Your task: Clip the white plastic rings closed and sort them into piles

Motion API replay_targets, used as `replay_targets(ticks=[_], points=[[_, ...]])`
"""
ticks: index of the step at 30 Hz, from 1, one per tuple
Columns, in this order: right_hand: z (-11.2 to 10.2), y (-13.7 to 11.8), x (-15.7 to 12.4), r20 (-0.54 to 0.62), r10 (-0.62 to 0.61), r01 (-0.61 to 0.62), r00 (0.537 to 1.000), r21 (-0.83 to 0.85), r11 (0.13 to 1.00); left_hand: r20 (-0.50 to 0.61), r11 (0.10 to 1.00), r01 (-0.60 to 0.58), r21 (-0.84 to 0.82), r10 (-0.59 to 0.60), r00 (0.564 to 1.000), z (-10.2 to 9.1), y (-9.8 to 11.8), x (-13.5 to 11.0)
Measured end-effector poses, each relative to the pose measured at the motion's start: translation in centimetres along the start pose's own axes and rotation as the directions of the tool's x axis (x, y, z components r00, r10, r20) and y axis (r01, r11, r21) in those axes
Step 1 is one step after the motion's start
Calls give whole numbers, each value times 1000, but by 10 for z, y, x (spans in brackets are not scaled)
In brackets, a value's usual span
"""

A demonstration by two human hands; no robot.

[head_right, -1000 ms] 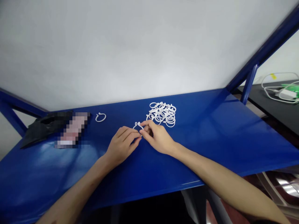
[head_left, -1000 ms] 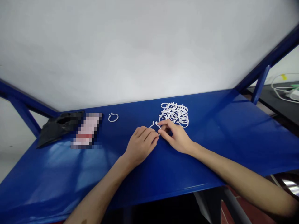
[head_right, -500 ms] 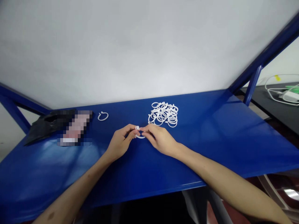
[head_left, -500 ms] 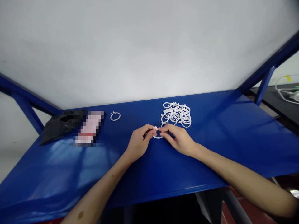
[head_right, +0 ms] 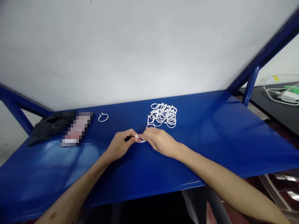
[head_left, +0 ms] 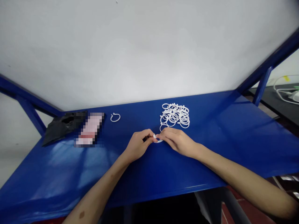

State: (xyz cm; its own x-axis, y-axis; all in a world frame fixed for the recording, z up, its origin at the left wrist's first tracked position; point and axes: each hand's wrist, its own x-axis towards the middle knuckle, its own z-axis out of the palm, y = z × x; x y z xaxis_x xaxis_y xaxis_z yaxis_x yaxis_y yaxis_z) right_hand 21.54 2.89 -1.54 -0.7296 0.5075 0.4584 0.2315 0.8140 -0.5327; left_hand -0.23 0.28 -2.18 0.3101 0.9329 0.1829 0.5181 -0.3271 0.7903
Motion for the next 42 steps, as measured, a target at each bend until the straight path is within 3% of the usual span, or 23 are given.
replay_targets(ticks=[3, 5, 7, 10, 13, 15, 20, 26, 30, 33, 36, 38, 42], points=[[-12, 7, 4, -41, 45, -51, 998, -155, 987, -75, 995, -20, 98, 28, 997, -6, -4, 6], [-25, 16, 5, -98, 110, -132, 989, -251, 959, -207, 973, 22, 229, 26, 978, -17, -13, 11], [-39, 25, 4, -148, 164, -203, 975, -308, 929, -386, 897, 131, 423, 47, 921, -31, -25, 13], [-58, 36, 1, -92, 191, -212, 977, -358, 909, -506, 705, 355, 614, 7, 863, -51, -45, 14], [-66, 41, -2, -6, 225, -210, 974, -388, 897, -523, 531, 488, 693, -95, 847, -61, -57, 12], [-67, 43, -3, 25, 261, -228, 965, -415, 881, -504, 469, 509, 722, -148, 851, -62, -59, 10], [-65, 48, -4, 39, 328, -271, 944, -478, 836, -453, 445, 481, 755, -176, 874, -61, -54, 9], [-68, 43, -4, -27, 252, -234, 967, -473, 849, -434, 467, 438, 768, -123, 893, -56, -44, 11], [-61, 33, 0, -112, 203, -232, 973, -465, 854, -425, 607, 334, 721, 7, 905, -45, -34, 11], [-45, 21, 3, -147, 180, -221, 973, -347, 911, -359, 710, 102, 697, 223, 906, -30, -21, 9], [-22, 7, 5, -128, 249, -264, 960, -112, 958, -242, 699, -168, 695, 447, 861, -13, -4, 5], [-8, 0, 5, -113, 328, -319, 938, 96, 943, -164, 655, -300, 694, 549, 820, -3, 6, 2], [9, -5, 5, -96, 397, -341, 913, 354, 871, -108, 631, -389, 672, 603, 791, 6, 14, -1]])
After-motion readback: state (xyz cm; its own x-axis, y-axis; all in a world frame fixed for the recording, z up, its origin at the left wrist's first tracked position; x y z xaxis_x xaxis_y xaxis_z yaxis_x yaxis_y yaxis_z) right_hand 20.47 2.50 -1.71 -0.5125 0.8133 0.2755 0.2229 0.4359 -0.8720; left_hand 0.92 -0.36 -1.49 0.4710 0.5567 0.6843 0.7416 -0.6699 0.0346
